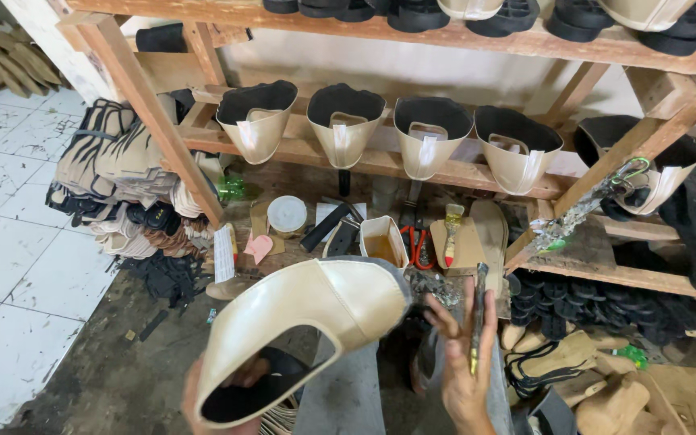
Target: The person applies adhesive to the edges of black shoe uppers using a brush, then sets them aside. The person repeats this process on multiple uppers, dipping the brush into a container of glue between applications.
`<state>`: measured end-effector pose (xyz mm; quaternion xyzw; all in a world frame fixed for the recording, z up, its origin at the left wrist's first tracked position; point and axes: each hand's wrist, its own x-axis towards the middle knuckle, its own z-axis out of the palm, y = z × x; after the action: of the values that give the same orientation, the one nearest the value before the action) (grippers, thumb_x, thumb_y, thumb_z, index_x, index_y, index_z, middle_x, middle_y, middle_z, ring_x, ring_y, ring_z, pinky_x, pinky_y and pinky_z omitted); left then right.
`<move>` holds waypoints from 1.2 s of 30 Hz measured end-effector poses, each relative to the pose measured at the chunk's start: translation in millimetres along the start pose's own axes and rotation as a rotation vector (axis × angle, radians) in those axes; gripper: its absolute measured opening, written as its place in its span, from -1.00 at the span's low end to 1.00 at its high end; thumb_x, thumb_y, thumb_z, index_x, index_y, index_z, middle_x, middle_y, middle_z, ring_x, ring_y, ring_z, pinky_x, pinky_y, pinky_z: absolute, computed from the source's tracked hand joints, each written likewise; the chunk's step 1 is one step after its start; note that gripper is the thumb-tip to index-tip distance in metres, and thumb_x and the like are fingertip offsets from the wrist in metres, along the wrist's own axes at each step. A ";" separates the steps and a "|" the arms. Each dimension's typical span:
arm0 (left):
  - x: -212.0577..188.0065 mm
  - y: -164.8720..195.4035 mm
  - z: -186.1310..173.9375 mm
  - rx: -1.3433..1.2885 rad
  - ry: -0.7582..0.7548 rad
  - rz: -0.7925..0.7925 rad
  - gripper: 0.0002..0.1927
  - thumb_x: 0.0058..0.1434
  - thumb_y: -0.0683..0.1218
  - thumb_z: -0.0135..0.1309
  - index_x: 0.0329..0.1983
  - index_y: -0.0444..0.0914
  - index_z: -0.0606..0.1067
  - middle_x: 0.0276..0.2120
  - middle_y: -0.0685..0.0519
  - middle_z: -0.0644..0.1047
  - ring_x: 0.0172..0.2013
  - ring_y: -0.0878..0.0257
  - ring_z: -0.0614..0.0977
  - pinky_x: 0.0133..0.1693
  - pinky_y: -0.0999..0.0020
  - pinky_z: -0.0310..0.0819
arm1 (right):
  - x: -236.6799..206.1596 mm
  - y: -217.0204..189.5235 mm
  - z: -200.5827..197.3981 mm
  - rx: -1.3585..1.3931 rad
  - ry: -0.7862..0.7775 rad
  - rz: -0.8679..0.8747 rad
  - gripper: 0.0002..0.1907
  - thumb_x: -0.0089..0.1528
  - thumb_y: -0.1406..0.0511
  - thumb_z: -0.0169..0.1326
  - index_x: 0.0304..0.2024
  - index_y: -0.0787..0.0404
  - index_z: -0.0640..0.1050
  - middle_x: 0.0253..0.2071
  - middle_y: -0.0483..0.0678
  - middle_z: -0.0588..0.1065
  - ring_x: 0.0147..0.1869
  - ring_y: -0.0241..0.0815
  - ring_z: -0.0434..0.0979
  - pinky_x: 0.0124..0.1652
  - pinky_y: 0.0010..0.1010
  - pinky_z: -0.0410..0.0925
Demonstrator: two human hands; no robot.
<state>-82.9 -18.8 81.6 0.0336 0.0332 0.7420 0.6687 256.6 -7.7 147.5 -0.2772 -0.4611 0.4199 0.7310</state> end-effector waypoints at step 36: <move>-17.4 -125.8 28.9 0.865 0.046 -0.233 -0.81 0.39 -0.14 0.01 -0.10 -0.39 0.51 -0.33 0.13 0.58 -0.33 0.41 0.55 -0.23 0.44 0.44 | 185.1 129.4 5.3 -1.599 -0.719 -0.005 -0.65 0.01 0.12 0.37 -0.37 0.25 0.66 -0.39 0.19 0.57 -0.25 0.23 0.60 -0.23 -0.03 0.42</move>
<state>46.3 -23.0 98.5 0.2897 0.3586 0.5801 0.6716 246.6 217.2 128.9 -0.5563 -0.8204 0.0312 0.1288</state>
